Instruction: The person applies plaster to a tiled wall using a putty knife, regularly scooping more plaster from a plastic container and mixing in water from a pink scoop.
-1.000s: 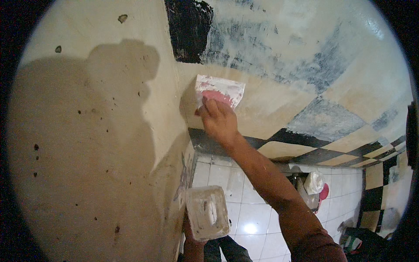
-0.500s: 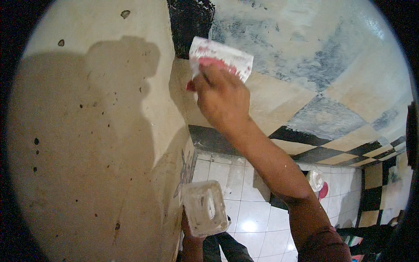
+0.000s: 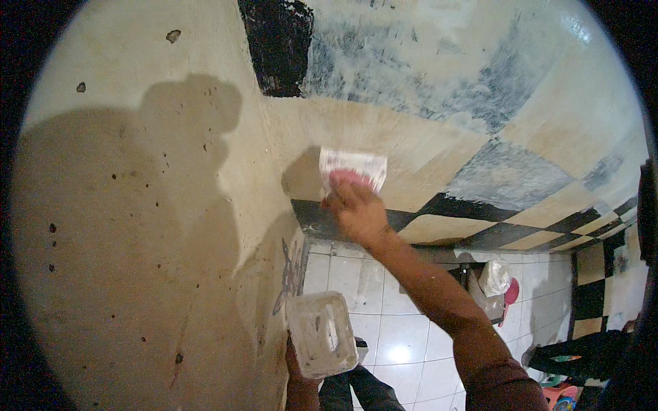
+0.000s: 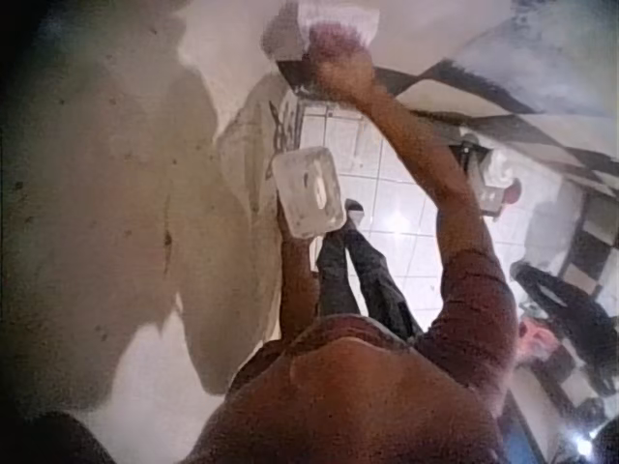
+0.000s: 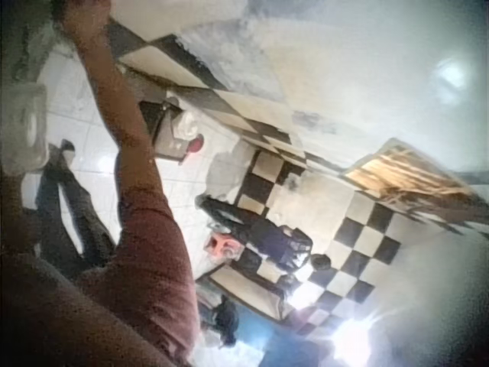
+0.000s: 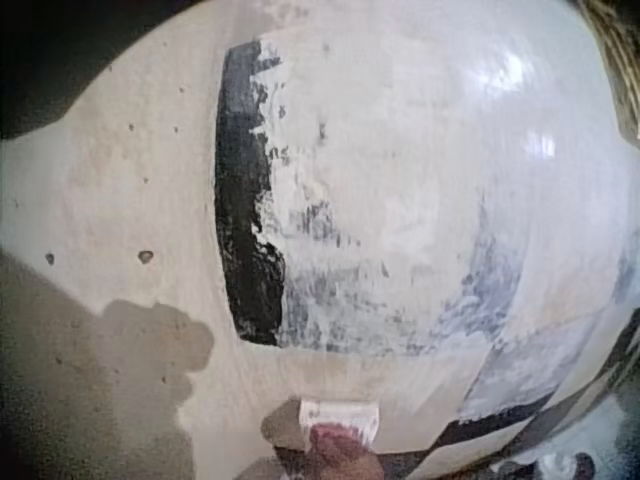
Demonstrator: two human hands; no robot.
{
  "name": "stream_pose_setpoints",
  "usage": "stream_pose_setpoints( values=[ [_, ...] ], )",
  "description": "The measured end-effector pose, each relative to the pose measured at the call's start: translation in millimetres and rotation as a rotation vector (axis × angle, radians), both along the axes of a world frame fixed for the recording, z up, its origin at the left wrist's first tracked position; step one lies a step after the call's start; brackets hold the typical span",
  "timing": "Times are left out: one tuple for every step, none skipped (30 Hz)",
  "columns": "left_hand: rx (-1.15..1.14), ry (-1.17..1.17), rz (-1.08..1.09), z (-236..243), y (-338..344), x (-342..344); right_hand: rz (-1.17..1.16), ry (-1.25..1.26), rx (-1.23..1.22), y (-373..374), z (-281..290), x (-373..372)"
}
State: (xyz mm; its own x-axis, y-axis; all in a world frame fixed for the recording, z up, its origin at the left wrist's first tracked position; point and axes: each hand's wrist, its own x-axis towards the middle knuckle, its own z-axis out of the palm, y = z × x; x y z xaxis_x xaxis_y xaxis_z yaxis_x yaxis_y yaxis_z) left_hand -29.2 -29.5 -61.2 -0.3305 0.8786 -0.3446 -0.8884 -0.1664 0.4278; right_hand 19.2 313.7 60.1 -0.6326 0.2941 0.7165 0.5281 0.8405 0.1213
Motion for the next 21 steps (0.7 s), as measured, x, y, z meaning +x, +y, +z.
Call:
stream_pose_setpoints(
  values=[
    [-0.002, 0.016, -0.008, 0.9, -0.2, 1.2, -0.002, -0.001, 0.001, 3.2, 25.2, 3.2],
    [-0.004, 0.035, -0.010, 1.6, -1.2, 1.4, 0.000, 0.000, -0.035, 6.6, 47.1, 4.6],
    [-0.008, 0.054, -0.013, 1.5, -2.9, 1.1, 0.002, 0.002, -0.073, 10.9, 57.5, 5.8],
    [-0.007, 0.067, -0.024, 1.3, -2.9, 3.9, -0.004, -0.002, -0.070, 20.0, 51.5, 11.8],
    [-0.008, 0.081, -0.034, 1.0, -3.3, 6.3, -0.030, -0.061, -0.122, 32.9, 31.6, 16.8],
    [-0.007, 0.094, -0.046, 0.2, -3.0, 8.6, -0.060, -0.121, -0.175, 46.2, 4.8, 23.4],
    [0.003, 0.103, -0.066, -0.1, 1.4, 13.2, -0.019, -0.085, -0.127, 59.8, -40.3, 37.4],
    [0.016, 0.113, -0.087, -1.7, 7.5, 17.7, 0.020, -0.051, -0.078, 68.0, -86.6, 55.1],
    [0.017, 0.131, -0.094, -3.1, 9.3, 17.9, 0.011, -0.103, -0.200, 60.3, -119.3, 68.1],
    [0.014, 0.153, -0.099, -4.2, 9.1, 16.7, 0.005, -0.152, -0.327, 47.1, -140.5, 75.6],
    [0.008, 0.178, -0.101, -4.8, 7.8, 14.0, 0.010, -0.145, -0.329, 34.3, -143.1, 74.0],
    [0.001, 0.207, -0.099, -4.0, 5.4, 9.9, -0.034, -0.228, -0.419, 19.8, -137.4, 69.0],
    [-0.006, 0.233, -0.099, -3.2, 3.5, 6.6, -0.079, -0.313, -0.507, 7.2, -120.9, 63.7],
    [-0.019, 0.251, -0.098, -4.4, 2.6, 2.3, 0.026, -0.210, -0.170, -5.7, -73.0, 54.2],
    [-0.014, 0.248, -0.108, -2.4, 4.5, 4.2, 0.015, -0.144, -0.057, -7.8, -32.0, 52.0],
    [0.038, 0.127, -0.115, 0.8, 9.3, 8.1, 0.000, -0.086, 0.061, -5.2, 7.7, 50.9],
    [0.081, 0.011, -0.115, 3.8, 12.1, 9.3, 0.027, -0.023, 0.033, -5.4, 46.1, 42.4],
    [0.123, -0.105, -0.114, 6.8, 14.4, 10.0, 0.054, 0.040, 0.005, -5.4, 80.2, 32.3],
    [0.157, -0.208, -0.100, 9.8, 13.6, 6.8, 0.068, 0.076, 0.028, -5.5, 107.5, 18.2],
    [0.197, -0.320, -0.096, 12.2, 14.6, 7.5, 0.071, 0.103, 0.059, -3.1, 125.7, 9.4],
    [0.200, -0.321, -0.102, 4.0, 12.3, 10.4, 0.066, 0.102, 0.062, 4.1, 128.0, 0.5]
  ],
)
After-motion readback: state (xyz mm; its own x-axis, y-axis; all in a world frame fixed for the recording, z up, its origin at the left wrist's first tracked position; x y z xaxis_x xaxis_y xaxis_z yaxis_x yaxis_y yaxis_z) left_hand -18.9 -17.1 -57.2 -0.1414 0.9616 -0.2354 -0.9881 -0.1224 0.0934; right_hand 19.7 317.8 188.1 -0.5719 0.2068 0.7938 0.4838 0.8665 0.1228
